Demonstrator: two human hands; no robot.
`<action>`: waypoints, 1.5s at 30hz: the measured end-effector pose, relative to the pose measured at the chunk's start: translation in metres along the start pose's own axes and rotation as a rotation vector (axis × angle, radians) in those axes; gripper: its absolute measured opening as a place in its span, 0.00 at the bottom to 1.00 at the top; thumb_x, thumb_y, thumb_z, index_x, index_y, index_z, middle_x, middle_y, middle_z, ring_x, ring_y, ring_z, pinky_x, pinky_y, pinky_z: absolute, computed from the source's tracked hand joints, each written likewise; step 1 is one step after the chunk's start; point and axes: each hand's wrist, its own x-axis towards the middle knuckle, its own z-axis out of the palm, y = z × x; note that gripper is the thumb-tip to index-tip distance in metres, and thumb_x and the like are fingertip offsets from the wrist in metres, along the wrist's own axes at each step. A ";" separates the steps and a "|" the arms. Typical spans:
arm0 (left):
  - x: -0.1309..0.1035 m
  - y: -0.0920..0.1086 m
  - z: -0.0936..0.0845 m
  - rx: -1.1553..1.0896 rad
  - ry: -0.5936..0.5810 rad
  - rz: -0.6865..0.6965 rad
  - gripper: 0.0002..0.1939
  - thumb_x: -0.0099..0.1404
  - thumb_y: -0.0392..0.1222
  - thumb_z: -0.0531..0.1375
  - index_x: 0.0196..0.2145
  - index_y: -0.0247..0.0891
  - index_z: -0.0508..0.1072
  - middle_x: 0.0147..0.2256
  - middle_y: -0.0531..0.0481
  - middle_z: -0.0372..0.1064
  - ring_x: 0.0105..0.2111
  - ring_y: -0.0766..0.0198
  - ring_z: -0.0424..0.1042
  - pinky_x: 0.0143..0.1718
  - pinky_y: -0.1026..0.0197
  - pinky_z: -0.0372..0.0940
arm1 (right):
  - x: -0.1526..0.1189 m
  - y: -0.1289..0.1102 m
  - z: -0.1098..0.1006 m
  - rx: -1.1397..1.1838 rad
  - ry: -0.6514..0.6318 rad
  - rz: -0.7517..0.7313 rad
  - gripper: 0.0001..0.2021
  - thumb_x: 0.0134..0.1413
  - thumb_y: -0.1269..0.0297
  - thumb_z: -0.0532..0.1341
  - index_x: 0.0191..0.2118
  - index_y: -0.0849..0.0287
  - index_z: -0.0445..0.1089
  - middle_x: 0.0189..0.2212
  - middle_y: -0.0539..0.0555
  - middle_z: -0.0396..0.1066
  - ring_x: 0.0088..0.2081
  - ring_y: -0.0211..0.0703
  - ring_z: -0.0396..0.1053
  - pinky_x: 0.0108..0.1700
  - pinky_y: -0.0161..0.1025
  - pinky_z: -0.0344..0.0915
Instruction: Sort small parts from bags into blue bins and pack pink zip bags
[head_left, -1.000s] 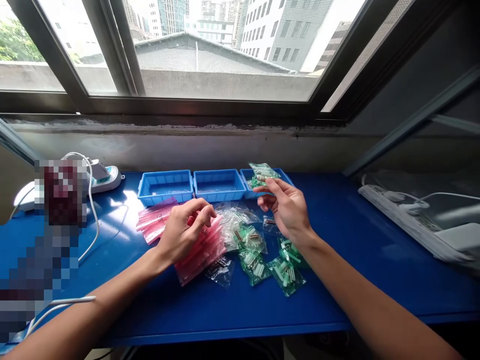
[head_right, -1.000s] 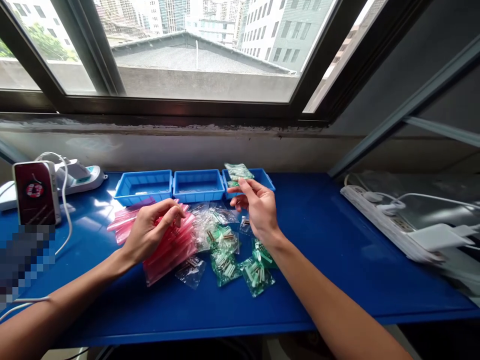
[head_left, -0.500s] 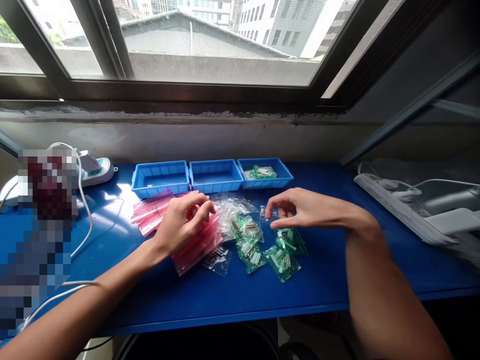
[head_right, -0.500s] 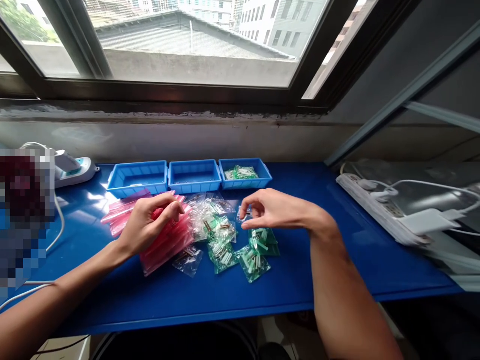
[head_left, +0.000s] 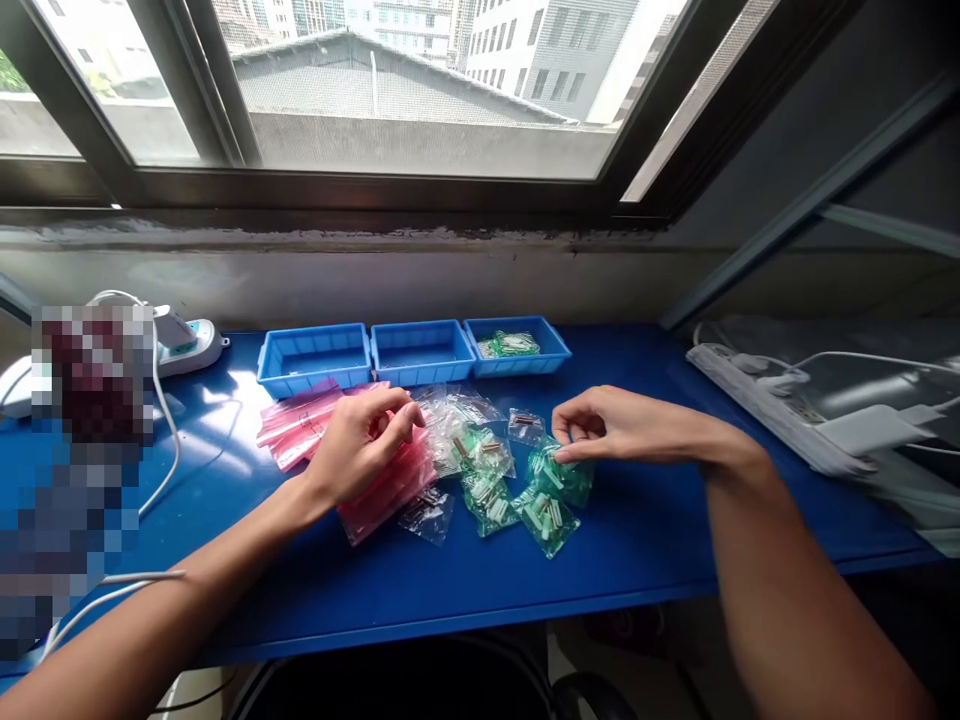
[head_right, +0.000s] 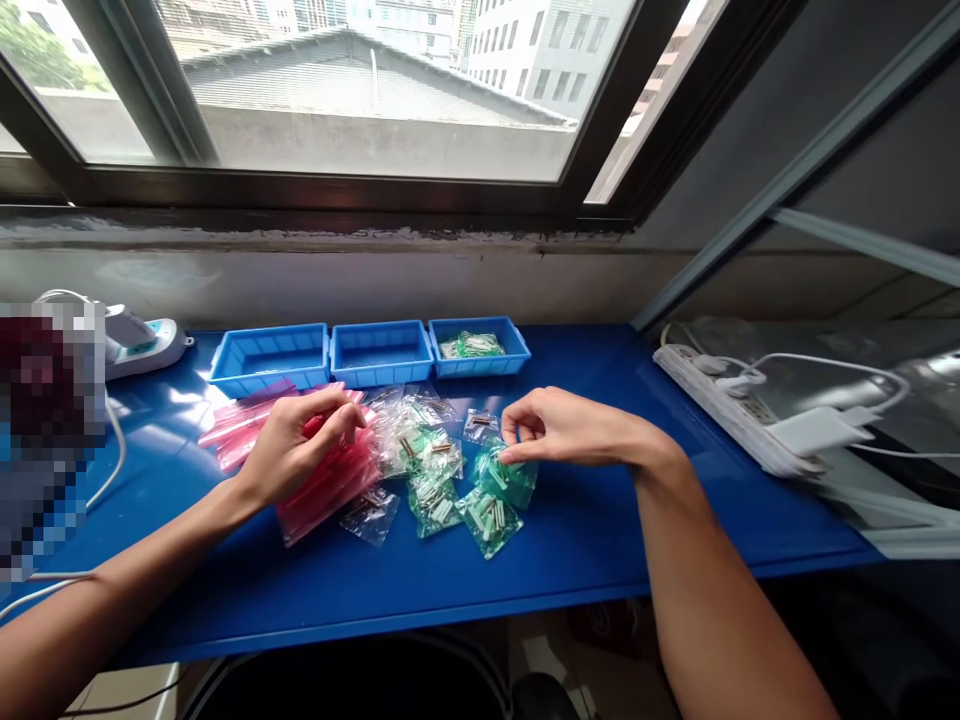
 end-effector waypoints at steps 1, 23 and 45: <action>0.000 0.000 0.000 0.000 0.000 -0.002 0.17 0.75 0.44 0.54 0.32 0.35 0.78 0.27 0.50 0.72 0.28 0.64 0.68 0.30 0.63 0.61 | 0.001 -0.004 -0.002 0.040 0.015 -0.033 0.22 0.49 0.44 0.73 0.25 0.58 0.71 0.19 0.47 0.66 0.22 0.37 0.59 0.25 0.35 0.54; 0.002 0.000 -0.001 -0.316 0.145 -0.176 0.13 0.69 0.47 0.64 0.32 0.35 0.75 0.30 0.52 0.72 0.28 0.66 0.71 0.30 0.65 0.65 | 0.075 -0.064 0.080 0.827 0.457 -0.477 0.12 0.53 0.59 0.74 0.31 0.57 0.72 0.18 0.45 0.67 0.16 0.33 0.60 0.19 0.32 0.57; -0.005 -0.010 0.003 -0.024 0.250 0.128 0.06 0.72 0.35 0.61 0.44 0.36 0.78 0.38 0.45 0.82 0.34 0.64 0.81 0.31 0.65 0.74 | 0.072 -0.059 0.092 0.439 0.769 -0.651 0.14 0.59 0.70 0.68 0.50 0.54 0.80 0.45 0.56 0.83 0.43 0.51 0.84 0.38 0.41 0.83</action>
